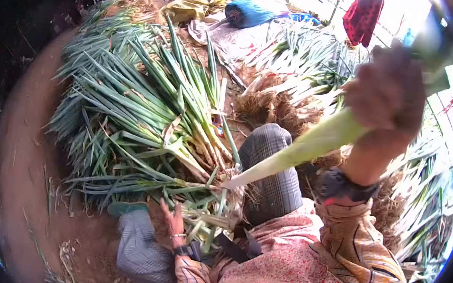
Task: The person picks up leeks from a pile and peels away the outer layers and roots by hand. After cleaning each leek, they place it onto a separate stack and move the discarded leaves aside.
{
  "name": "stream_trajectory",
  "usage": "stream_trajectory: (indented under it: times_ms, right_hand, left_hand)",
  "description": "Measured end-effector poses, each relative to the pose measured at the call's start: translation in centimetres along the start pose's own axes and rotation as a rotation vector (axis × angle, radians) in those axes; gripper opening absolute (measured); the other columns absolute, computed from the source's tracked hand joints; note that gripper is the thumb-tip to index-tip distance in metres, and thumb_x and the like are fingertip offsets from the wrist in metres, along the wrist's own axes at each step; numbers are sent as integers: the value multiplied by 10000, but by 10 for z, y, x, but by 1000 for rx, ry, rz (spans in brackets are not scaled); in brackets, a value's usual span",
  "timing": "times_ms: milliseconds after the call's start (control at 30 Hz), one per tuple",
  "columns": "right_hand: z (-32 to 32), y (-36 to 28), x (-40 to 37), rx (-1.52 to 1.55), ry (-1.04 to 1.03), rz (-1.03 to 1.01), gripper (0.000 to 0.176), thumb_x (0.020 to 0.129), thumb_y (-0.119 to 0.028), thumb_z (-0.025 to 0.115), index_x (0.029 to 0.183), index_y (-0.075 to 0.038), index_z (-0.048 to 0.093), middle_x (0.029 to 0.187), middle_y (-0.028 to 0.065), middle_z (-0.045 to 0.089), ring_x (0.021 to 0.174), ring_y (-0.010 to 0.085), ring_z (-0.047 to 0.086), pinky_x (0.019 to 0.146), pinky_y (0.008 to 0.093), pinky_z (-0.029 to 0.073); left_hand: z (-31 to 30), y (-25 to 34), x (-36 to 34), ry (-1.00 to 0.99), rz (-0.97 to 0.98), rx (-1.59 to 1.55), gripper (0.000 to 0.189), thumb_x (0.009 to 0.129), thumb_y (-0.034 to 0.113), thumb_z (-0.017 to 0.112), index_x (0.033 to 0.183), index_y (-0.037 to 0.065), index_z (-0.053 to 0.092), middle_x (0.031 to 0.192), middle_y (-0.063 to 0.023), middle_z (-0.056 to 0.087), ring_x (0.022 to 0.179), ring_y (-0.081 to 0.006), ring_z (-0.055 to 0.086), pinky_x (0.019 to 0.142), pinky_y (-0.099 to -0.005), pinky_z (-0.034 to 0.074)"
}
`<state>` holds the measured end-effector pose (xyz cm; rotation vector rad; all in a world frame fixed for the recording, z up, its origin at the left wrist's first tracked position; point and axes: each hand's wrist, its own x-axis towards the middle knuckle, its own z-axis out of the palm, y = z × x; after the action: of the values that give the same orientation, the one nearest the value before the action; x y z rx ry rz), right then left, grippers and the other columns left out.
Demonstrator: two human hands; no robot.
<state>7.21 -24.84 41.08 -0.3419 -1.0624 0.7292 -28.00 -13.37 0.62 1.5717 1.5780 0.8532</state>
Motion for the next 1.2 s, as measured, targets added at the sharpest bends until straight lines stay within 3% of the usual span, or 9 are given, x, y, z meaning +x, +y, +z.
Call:
stream_trajectory:
  times_ms: [67, 167, 300, 367, 667, 900, 1033, 1100, 1200]
  right_hand:
    - [-2, 35, 5, 0, -131, 12, 215, 960, -242, 369, 778, -127, 361, 607, -38, 365, 405, 36, 342, 345, 184, 305]
    - [7, 74, 3, 141, -100, 182, 221, 898, -293, 502, 812, -103, 427, 595, -37, 364, 391, 43, 310, 344, 195, 284]
    - [28, 109, -3, 385, -29, 306, 434, 880, -391, 525, 1130, -44, 448, 676, -14, 403, 493, 60, 368, 442, 204, 347]
    - [42, 121, -2, 370, 188, 277, 474, 887, -402, 512, 1182, -40, 432, 786, 34, 482, 599, 79, 431, 521, 213, 393]
    - [69, 175, 1, 112, 653, 198, 302, 915, -246, 502, 1117, -22, 524, 784, 39, 575, 617, 94, 543, 557, 223, 460]
    - [-4, 207, -111, -127, 483, 849, 339, 863, -238, 574, 1133, -42, 514, 765, 2, 529, 644, 94, 499, 587, 269, 436]
    - [-38, 186, -89, -1485, -195, 1001, 582, 837, -406, 571, 1238, -7, 438, 1090, 213, 564, 1025, 340, 546, 870, 390, 435]
    - [-55, 190, -78, -1193, -87, 546, 599, 846, -404, 565, 1259, 7, 425, 1169, 211, 519, 1113, 306, 497, 933, 372, 387]
    - [17, 156, -32, -556, -13, 527, 457, 870, -285, 571, 1205, 10, 470, 1101, 102, 541, 1016, 168, 497, 886, 298, 388]
  left_hand:
    - [-17, 146, -8, -249, 289, -269, 706, 819, 455, 587, 1304, -4, 357, 1348, -177, 360, 1268, -279, 324, 1030, -387, 269]
    - [-13, 213, -25, -483, 735, -252, 656, 796, 380, 654, 1273, 4, 406, 1325, -170, 395, 1233, -275, 373, 1009, -388, 299]
    - [14, 217, -56, -857, 352, -631, 397, 770, 238, 711, 1060, 22, 548, 799, -61, 639, 730, -181, 624, 682, -312, 496]
    - [15, 226, -70, -505, 400, -408, 247, 793, 164, 685, 960, 20, 576, 628, -60, 584, 546, -103, 574, 500, -260, 452]
    - [35, 203, -63, -16, 452, -517, 209, 782, 130, 681, 934, 22, 587, 730, -127, 620, 659, -215, 624, 560, -311, 456]
    - [-3, 200, -39, 141, 511, -157, 182, 792, 127, 667, 895, -3, 592, 684, -137, 605, 563, -239, 592, 556, -312, 461]
    - [-11, 189, -42, 177, 468, -191, 173, 790, 131, 675, 850, -2, 583, 690, -118, 616, 602, -222, 616, 571, -309, 468]
    - [-11, 187, -44, 187, 527, -98, 180, 793, 141, 655, 908, 18, 593, 741, -120, 640, 636, -207, 639, 574, -297, 500]
    - [3, 166, -38, 321, 726, 8, 283, 743, 120, 642, 1014, 57, 596, 817, -115, 662, 680, -200, 661, 587, -315, 545]
